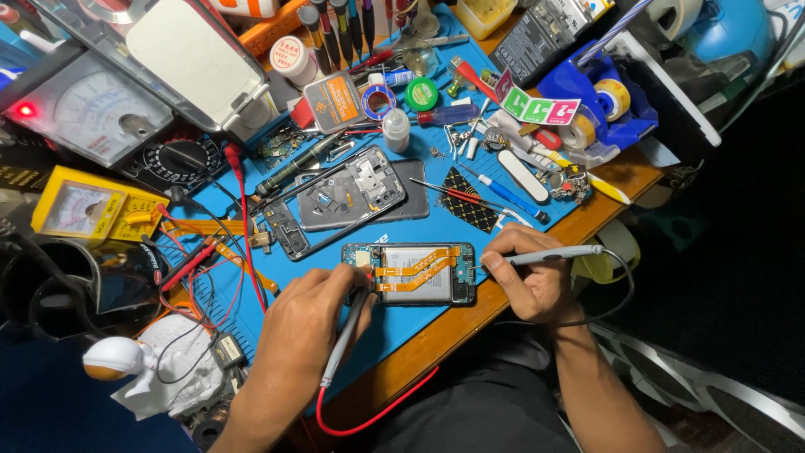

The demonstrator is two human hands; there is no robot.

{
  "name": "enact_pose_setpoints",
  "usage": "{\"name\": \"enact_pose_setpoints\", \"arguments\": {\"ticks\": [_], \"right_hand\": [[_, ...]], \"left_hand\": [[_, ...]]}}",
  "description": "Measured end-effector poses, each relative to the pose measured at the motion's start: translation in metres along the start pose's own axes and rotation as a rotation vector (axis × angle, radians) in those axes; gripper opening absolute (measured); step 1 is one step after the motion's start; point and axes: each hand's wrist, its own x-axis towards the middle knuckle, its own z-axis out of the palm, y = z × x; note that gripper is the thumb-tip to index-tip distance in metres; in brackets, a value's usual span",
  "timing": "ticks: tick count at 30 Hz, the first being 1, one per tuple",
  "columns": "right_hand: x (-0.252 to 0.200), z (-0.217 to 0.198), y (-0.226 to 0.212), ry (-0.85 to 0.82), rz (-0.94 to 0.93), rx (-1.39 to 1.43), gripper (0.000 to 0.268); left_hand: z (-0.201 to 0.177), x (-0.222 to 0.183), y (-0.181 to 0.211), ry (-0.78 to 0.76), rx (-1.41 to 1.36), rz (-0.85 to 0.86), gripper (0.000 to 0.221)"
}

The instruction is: Using a multimeter to measure and test various components on a disassembled smartphone motherboard.

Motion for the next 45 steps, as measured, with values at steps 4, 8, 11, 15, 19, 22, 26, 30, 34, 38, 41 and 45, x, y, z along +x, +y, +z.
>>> {"name": "enact_pose_setpoints", "arguments": {"ticks": [4, 8, 11, 15, 19, 22, 26, 30, 34, 38, 41, 45], "right_hand": [[0.0, 0.001, -0.001, 0.002, 0.027, -0.002, 0.024], [0.002, -0.001, -0.009, -0.021, 0.031, -0.005, 0.024], [-0.001, 0.001, -0.005, -0.025, 0.058, -0.002, 0.024], [-0.006, 0.004, 0.008, -0.016, 0.038, -0.001, 0.024], [-0.012, 0.003, 0.016, -0.019, 0.054, 0.002, 0.025], [-0.011, 0.004, 0.013, -0.003, 0.048, 0.008, 0.025], [-0.008, 0.003, 0.007, -0.001, 0.062, -0.023, 0.026], [-0.007, 0.002, 0.001, 0.005, 0.059, -0.026, 0.026], [-0.006, 0.001, 0.017, 0.03, -0.023, 0.043, 0.026], [-0.007, 0.001, 0.016, 0.03, -0.049, 0.02, 0.026], [-0.009, 0.001, 0.017, 0.049, -0.041, 0.025, 0.026], [-0.01, 0.0, 0.018, 0.043, -0.038, -0.001, 0.025]], "left_hand": [[0.0, 0.0, 0.0, -0.001, 0.0, -0.002, 0.018], [-0.002, 0.001, 0.004, 0.017, 0.019, -0.016, 0.017], [-0.002, 0.001, 0.005, 0.038, 0.005, -0.048, 0.014], [0.001, 0.0, 0.003, 0.015, 0.005, -0.054, 0.014], [0.001, 0.0, 0.002, 0.001, -0.015, -0.011, 0.015], [0.003, 0.0, -0.001, 0.017, -0.011, 0.011, 0.016], [-0.001, 0.0, 0.003, -0.002, -0.014, 0.005, 0.016], [-0.001, 0.001, 0.005, 0.003, -0.017, -0.015, 0.014], [-0.009, 0.002, 0.01, 0.046, 0.012, 0.018, 0.014], [-0.011, 0.001, 0.014, 0.032, 0.009, -0.002, 0.014], [-0.012, 0.002, 0.015, 0.027, -0.004, -0.002, 0.014], [-0.012, 0.002, 0.017, 0.013, 0.014, -0.027, 0.016]]}}
